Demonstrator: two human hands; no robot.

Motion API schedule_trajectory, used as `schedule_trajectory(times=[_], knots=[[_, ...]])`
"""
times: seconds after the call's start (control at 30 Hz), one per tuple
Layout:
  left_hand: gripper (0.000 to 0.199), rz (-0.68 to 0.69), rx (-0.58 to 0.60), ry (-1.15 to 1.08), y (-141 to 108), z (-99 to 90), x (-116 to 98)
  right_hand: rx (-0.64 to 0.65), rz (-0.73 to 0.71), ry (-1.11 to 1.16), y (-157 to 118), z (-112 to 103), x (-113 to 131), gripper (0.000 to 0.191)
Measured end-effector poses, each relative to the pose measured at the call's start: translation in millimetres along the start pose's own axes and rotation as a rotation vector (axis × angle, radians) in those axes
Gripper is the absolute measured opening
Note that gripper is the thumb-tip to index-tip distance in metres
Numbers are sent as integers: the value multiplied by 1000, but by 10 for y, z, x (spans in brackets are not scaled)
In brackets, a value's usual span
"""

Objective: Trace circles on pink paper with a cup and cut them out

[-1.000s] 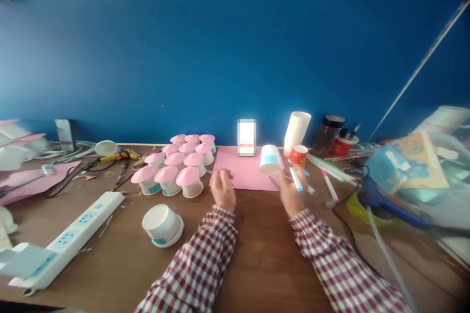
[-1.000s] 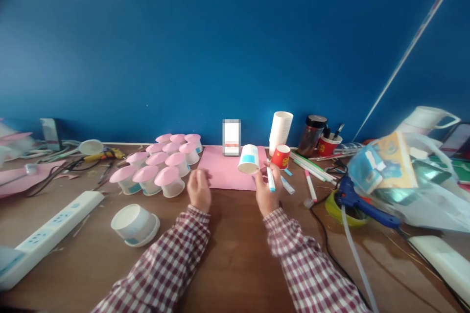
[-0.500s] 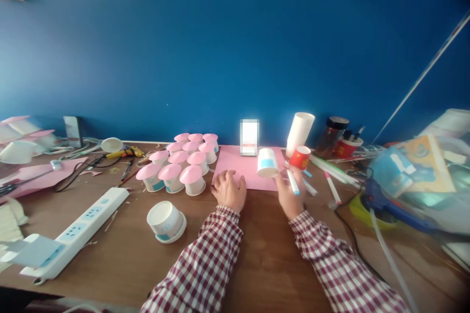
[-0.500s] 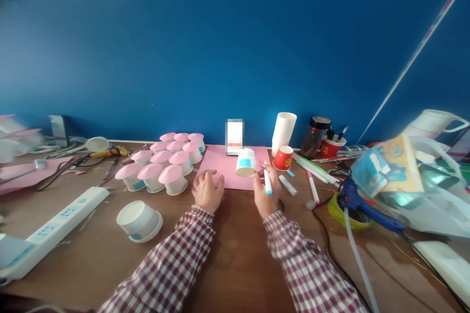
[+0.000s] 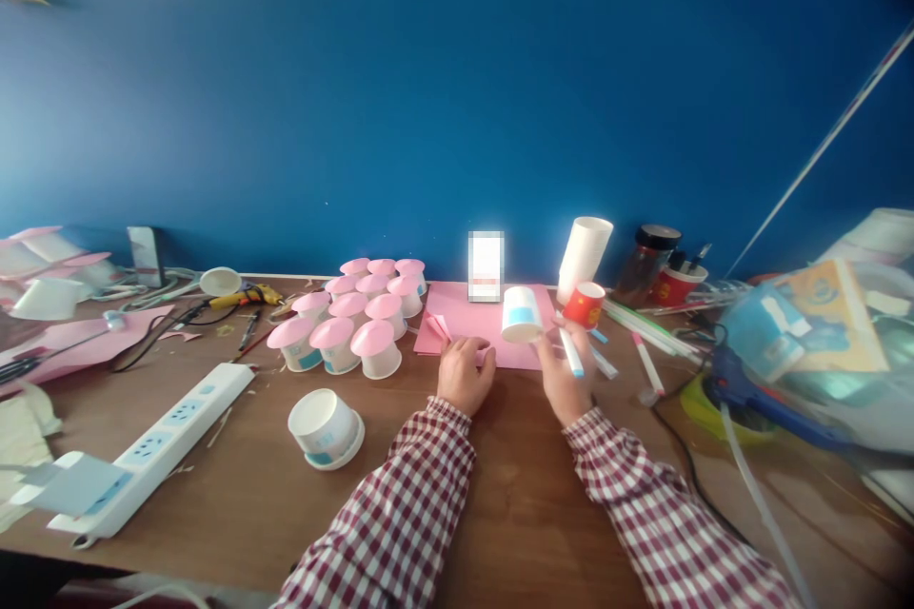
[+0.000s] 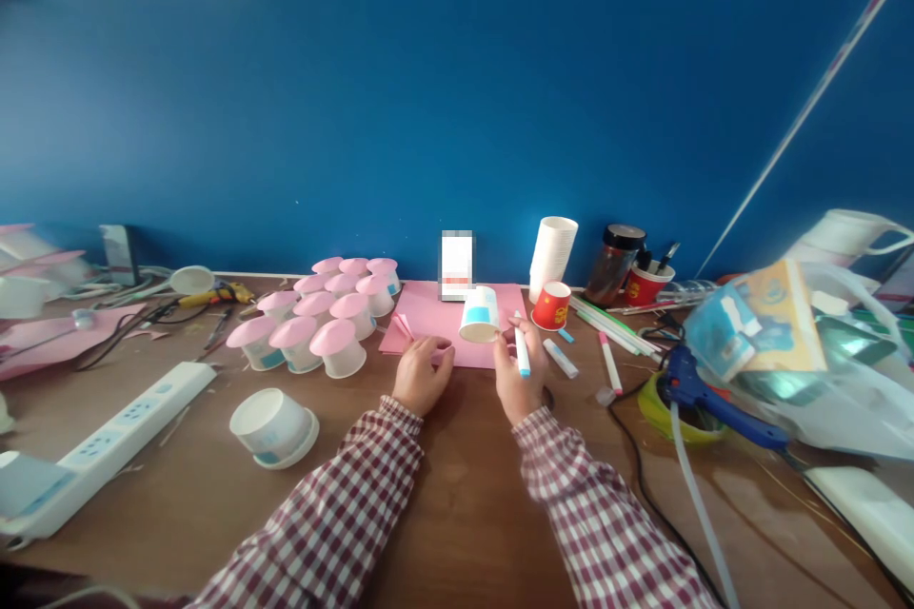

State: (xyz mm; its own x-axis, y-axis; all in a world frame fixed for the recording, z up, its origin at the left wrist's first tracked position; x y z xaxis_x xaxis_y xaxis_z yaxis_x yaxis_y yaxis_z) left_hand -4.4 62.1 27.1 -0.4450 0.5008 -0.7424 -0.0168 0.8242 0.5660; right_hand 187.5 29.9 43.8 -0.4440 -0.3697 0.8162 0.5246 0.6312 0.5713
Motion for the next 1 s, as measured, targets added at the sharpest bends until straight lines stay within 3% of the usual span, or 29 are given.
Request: schedule_trajectory(times=[0.23,0.67,1.0], knots=[[14,116,46,123,-25,62,-103,-3,-19,-9,1,-5,16,29],[7,18,28,-90,-5,20,-92,14,-8,10,-10,19,-1,30],[10,87,49,-4,-12,23,-161,29,-13,-2,-6,23,13,32]])
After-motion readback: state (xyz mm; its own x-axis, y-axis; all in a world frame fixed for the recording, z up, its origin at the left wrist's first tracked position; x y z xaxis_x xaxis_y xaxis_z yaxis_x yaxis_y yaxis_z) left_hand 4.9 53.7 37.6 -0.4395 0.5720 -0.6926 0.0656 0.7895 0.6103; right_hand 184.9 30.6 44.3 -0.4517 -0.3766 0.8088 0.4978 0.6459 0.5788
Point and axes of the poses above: each hand's wrist, its own y-axis towards the middle knuckle, its own z-axis out of the palm, x = y × z, the point moved 8 cm from there along y, towards the middle knuckle, and after that the axes turned 4 degrees about -x, right-handed, at the moved point
